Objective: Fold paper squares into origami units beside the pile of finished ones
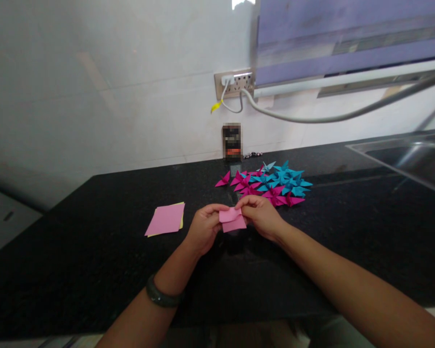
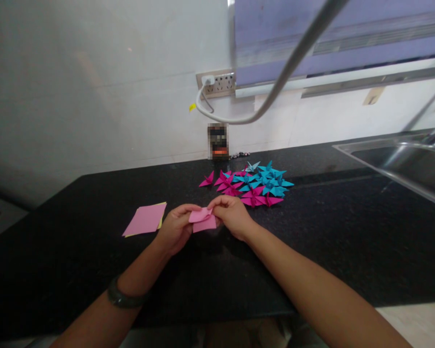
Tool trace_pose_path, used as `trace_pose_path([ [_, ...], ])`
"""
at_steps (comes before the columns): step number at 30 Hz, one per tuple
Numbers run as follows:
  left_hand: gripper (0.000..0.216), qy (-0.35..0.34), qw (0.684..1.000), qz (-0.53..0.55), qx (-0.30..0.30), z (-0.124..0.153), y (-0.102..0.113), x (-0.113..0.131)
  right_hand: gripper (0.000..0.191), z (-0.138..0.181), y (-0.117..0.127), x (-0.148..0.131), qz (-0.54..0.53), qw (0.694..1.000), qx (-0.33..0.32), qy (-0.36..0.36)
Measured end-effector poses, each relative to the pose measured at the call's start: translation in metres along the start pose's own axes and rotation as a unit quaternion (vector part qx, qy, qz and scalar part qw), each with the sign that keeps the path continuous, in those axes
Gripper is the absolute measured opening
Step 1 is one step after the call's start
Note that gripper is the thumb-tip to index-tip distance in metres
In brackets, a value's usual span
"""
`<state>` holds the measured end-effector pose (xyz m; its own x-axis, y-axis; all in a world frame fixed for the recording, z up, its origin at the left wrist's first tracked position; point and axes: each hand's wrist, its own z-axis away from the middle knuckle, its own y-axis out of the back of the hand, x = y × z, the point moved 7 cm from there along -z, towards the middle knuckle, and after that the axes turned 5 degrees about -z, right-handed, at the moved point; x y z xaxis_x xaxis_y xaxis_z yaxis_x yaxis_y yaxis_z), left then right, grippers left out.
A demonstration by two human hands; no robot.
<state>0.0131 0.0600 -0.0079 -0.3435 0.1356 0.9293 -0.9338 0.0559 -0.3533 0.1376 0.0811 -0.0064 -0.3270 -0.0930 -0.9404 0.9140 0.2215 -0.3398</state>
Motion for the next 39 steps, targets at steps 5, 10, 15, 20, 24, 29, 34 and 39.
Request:
trace_pose_path([
  [5,0.045,0.132,0.986,-0.051,-0.089,0.005,-0.010,-0.018,0.011,-0.002,0.003,-0.012,0.135,0.985,-0.031,0.100],
  [10,0.031,0.071,0.982,-0.131,-0.113,0.004,-0.014,-0.017,0.011,0.001,-0.005,-0.019,0.178,0.972,-0.059,0.140],
  [15,0.029,0.049,0.997,-0.063,-0.009,-0.001,-0.001,-0.011,0.016,0.003,-0.010,-0.005,0.151,0.987,-0.044,0.028],
  [20,0.026,0.072,0.992,-0.107,0.006,0.001,0.003,-0.011,0.017,0.002,-0.003,-0.010,0.142,0.987,-0.001,0.069],
  [24,0.024,0.072,0.981,-0.182,0.000,0.005,0.000,-0.013,0.016,0.002,-0.001,-0.015,0.161,0.982,0.014,0.100],
  [29,0.022,0.049,0.973,-0.223,-0.047,0.007,-0.011,-0.014,0.013,0.008,-0.007,-0.020,0.123,0.985,0.006,0.121],
  [34,0.020,0.021,0.977,-0.212,-0.018,0.006,-0.009,-0.008,0.023,0.014,-0.016,-0.023,0.163,0.973,-0.038,0.160],
  [39,0.022,0.005,0.977,-0.211,-0.030,0.006,-0.011,-0.008,0.012,0.015,-0.017,-0.024,0.237,0.953,-0.034,0.187],
])
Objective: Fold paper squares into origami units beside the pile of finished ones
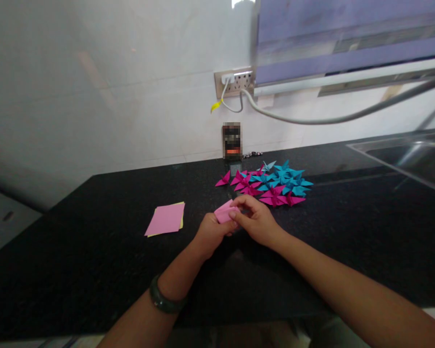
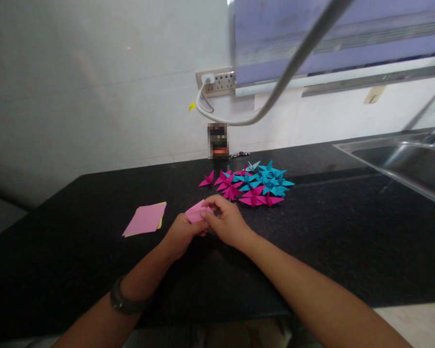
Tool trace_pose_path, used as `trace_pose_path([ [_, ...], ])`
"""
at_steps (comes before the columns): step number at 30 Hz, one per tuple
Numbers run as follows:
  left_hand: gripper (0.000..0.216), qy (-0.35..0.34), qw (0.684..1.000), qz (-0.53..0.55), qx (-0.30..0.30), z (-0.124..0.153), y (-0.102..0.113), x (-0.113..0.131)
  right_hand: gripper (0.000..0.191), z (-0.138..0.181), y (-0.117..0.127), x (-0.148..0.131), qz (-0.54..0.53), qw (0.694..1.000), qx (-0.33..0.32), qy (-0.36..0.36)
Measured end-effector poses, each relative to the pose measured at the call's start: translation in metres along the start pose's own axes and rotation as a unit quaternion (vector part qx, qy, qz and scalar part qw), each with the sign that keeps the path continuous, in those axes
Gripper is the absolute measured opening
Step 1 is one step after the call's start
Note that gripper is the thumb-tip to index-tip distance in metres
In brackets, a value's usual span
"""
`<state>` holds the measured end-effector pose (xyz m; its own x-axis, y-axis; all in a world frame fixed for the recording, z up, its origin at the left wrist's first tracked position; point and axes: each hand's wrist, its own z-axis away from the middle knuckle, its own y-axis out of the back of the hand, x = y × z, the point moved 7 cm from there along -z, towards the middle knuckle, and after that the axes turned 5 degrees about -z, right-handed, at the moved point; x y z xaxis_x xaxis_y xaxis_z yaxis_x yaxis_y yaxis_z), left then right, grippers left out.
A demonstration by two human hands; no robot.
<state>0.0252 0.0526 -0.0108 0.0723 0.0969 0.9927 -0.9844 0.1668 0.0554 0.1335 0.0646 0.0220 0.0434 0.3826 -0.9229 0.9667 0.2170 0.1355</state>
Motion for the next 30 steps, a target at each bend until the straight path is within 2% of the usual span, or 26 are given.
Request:
trace_pose_path([
  [2,0.024,-0.007,1.000,0.002,-0.013,0.000,-0.001,0.000,0.003,-0.002,0.002,0.001,0.015,1.000,-0.005,-0.006],
  [4,0.026,-0.016,0.999,0.025,-0.019,-0.001,0.000,0.001,0.005,-0.004,0.005,0.001,0.030,1.000,-0.006,-0.009],
  [6,0.028,-0.029,0.998,0.058,0.002,-0.002,0.005,0.003,0.006,-0.005,0.008,-0.001,0.058,0.998,-0.021,-0.001],
  [8,0.027,-0.041,0.996,0.066,0.041,-0.004,0.013,0.004,0.007,-0.004,0.005,-0.004,0.101,0.993,-0.064,0.019],
  [10,0.023,-0.049,0.996,0.030,0.068,-0.005,0.018,0.005,0.006,-0.001,-0.001,-0.007,0.138,0.983,-0.109,0.043],
  [12,0.020,-0.051,0.995,-0.016,0.083,-0.006,0.022,0.006,0.005,0.001,-0.005,-0.007,0.154,0.979,-0.123,0.053],
  [18,0.010,-0.091,0.981,-0.137,0.103,-0.005,0.028,0.017,0.008,-0.002,0.001,0.001,0.127,0.991,-0.035,-0.009],
  [21,0.012,-0.110,0.973,-0.180,0.094,-0.004,0.025,0.022,0.008,-0.003,0.001,0.004,0.135,0.990,-0.025,-0.019],
  [30,0.012,-0.075,0.988,-0.113,0.072,-0.003,0.020,0.014,0.007,-0.001,0.001,0.005,0.140,0.990,-0.020,-0.022],
])
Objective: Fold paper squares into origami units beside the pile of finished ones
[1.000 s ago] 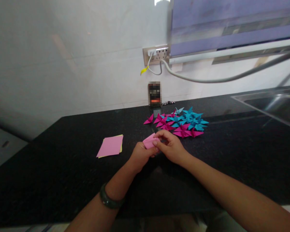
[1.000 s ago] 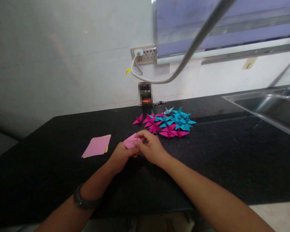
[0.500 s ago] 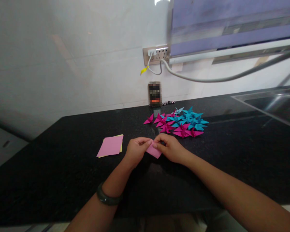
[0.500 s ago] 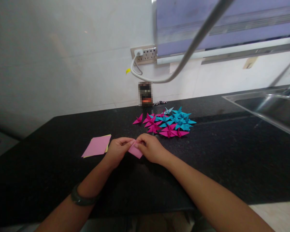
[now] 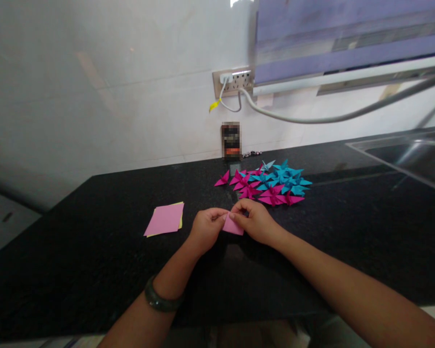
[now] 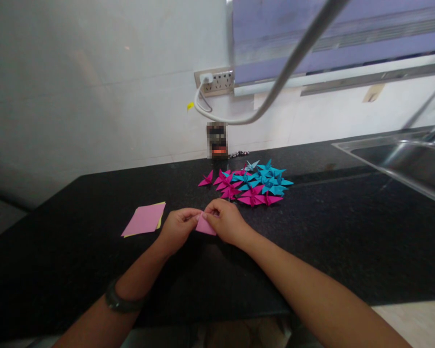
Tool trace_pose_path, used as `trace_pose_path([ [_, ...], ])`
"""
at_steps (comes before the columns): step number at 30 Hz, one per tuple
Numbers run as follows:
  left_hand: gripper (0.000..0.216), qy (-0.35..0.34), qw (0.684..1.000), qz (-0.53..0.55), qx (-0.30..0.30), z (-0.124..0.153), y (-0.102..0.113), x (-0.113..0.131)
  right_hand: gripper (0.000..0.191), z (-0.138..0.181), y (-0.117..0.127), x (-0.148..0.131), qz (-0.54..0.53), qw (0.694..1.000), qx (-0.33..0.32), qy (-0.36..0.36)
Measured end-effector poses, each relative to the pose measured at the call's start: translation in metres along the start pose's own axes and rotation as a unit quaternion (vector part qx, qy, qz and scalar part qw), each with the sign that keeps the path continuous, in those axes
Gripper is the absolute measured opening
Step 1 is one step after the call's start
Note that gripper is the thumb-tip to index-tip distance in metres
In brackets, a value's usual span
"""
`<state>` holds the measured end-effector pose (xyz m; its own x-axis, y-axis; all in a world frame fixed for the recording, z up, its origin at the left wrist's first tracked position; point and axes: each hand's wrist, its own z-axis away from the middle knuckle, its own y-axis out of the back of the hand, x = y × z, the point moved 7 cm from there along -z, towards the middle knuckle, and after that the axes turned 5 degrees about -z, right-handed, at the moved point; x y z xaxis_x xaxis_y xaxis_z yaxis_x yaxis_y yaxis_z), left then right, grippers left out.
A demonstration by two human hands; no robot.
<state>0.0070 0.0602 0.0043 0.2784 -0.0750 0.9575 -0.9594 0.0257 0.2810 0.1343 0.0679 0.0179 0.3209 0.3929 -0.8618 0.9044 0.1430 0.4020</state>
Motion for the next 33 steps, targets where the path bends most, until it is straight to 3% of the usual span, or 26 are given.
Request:
trace_pose_path([
  [18,0.020,0.046,0.996,0.068,-0.036,0.0052,-0.0076,-0.0015,0.006,-0.0015,0.0053,0.0033,0.014,1.000,0.018,-0.021],
  [33,0.020,-0.059,0.994,-0.089,-0.001,0.0018,-0.0028,0.0053,0.006,-0.0006,-0.0002,0.0090,-0.037,0.998,0.012,-0.041],
])
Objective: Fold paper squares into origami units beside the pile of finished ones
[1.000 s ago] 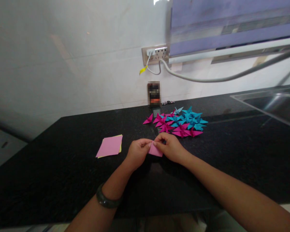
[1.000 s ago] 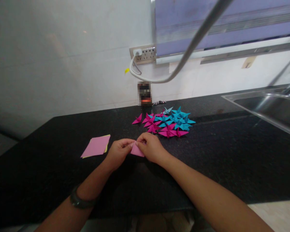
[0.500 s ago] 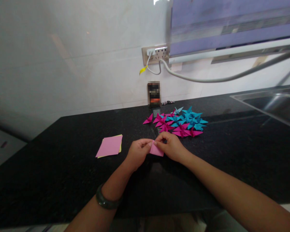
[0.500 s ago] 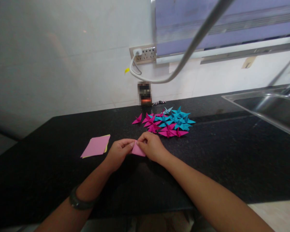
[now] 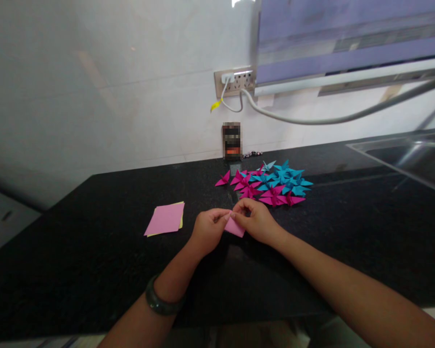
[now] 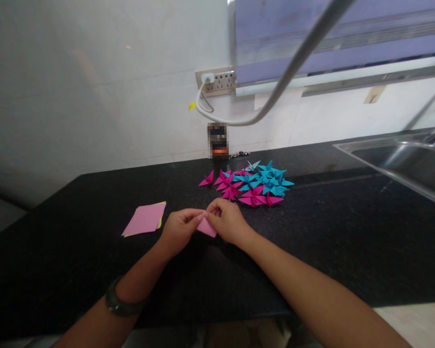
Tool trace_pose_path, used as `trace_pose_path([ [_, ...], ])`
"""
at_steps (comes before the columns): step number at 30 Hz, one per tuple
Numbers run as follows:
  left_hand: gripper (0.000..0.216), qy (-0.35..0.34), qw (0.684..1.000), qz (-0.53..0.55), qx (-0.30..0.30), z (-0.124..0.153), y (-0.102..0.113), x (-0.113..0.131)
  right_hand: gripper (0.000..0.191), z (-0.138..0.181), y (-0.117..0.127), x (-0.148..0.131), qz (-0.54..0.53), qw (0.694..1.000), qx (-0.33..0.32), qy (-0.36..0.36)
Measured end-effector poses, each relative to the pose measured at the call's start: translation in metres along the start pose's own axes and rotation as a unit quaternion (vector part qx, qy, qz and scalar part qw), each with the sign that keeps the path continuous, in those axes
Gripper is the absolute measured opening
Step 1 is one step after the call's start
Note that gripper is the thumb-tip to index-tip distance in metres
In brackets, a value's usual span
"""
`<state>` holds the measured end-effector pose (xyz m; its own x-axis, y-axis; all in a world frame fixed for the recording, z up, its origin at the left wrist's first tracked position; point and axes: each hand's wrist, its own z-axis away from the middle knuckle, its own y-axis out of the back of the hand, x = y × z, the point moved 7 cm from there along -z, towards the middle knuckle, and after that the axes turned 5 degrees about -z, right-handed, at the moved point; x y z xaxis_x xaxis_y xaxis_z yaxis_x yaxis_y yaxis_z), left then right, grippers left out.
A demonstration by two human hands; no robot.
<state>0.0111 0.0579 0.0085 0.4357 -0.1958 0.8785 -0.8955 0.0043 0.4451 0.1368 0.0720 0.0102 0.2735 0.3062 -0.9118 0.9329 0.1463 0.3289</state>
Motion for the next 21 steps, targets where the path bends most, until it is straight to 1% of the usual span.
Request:
trace_pose_path([
  [3,0.018,-0.012,1.000,-0.017,0.010,0.001,0.001,0.001,0.013,-0.001,0.000,0.003,-0.022,1.000,0.001,-0.019],
  [5,0.017,-0.013,1.000,-0.020,0.016,0.002,0.001,0.000,0.013,-0.001,-0.002,0.004,-0.008,0.999,-0.010,-0.031],
  [7,0.018,-0.010,0.999,-0.024,0.020,0.003,0.001,-0.002,0.016,-0.001,-0.003,0.002,0.005,0.999,-0.020,-0.032],
  [12,0.024,-0.006,0.999,-0.035,0.014,0.004,-0.002,-0.005,0.017,0.000,-0.002,-0.008,0.016,1.000,-0.013,0.015],
  [14,0.023,-0.017,0.998,-0.055,-0.008,0.004,-0.005,-0.002,0.017,0.000,0.000,-0.010,0.019,0.999,0.001,0.032],
  [17,0.032,-0.027,0.994,-0.096,-0.040,0.006,-0.010,0.002,0.015,0.000,0.003,-0.011,0.019,0.999,0.016,0.047],
  [21,0.036,-0.014,0.990,-0.137,-0.029,0.007,-0.006,0.008,0.016,0.002,0.006,-0.015,0.035,0.996,0.037,0.070],
])
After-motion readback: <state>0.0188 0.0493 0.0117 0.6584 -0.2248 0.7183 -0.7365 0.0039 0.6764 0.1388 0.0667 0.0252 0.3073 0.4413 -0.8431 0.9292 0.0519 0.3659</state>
